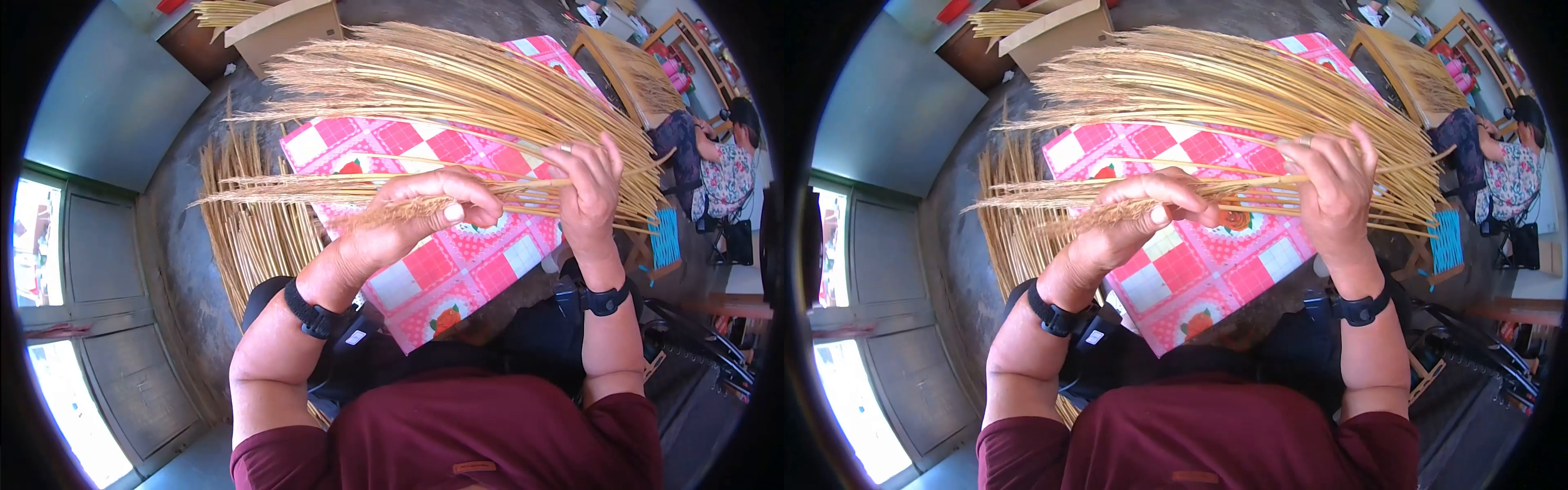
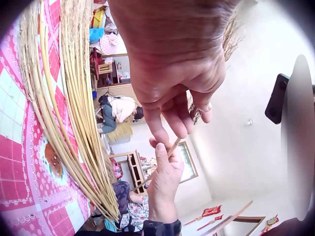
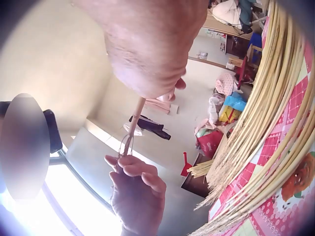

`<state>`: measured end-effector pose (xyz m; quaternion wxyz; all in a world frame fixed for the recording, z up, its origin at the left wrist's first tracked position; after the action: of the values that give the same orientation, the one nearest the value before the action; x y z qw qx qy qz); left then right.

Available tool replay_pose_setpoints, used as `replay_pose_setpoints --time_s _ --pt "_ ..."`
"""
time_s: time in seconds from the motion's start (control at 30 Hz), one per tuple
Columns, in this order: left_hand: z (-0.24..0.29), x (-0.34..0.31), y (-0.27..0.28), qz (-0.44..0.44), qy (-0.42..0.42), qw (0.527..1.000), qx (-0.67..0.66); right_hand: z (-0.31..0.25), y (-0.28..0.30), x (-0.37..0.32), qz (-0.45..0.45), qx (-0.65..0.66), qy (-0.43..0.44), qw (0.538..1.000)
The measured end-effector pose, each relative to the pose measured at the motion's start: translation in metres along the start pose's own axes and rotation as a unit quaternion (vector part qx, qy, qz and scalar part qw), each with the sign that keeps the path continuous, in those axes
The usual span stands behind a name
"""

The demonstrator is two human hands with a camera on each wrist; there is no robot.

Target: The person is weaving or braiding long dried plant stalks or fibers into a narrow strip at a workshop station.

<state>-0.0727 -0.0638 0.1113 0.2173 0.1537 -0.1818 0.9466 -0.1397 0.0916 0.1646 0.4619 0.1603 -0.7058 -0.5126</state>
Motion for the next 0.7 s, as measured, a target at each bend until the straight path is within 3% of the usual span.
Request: replay_pose_setpoints --time_s 0.03,0.17,0.3,0.7 --pt "0.001 -0.001 0.002 0.017 -0.031 0.999 -0.007 0.002 -0.001 -0.003 -0.003 0.045 -0.008 0.999" --pt "-0.003 -0.005 0.021 0.123 0.0 0.988 -0.088 -0.005 0.001 -0.006 0.026 0.118 0.034 0.992" --pt "-0.009 -0.016 0.049 0.228 0.003 0.974 -0.006 -0.01 0.01 -0.004 0.019 0.116 0.029 0.993" --pt "0.002 -0.013 0.044 0.244 0.012 0.969 0.04 -0.003 0.015 -0.013 0.004 0.14 0.0 0.99"
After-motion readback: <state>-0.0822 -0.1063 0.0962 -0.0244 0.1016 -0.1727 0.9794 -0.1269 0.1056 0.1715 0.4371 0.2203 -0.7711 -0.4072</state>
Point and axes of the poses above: each hand's wrist, its own x-axis towards the middle knuckle, its own y-axis out of the back of the hand, z = x × y, the point moved 8 cm from there along x, towards the middle knuckle, and after that the axes turned 8 degrees about -z, right-handed, at the moved point
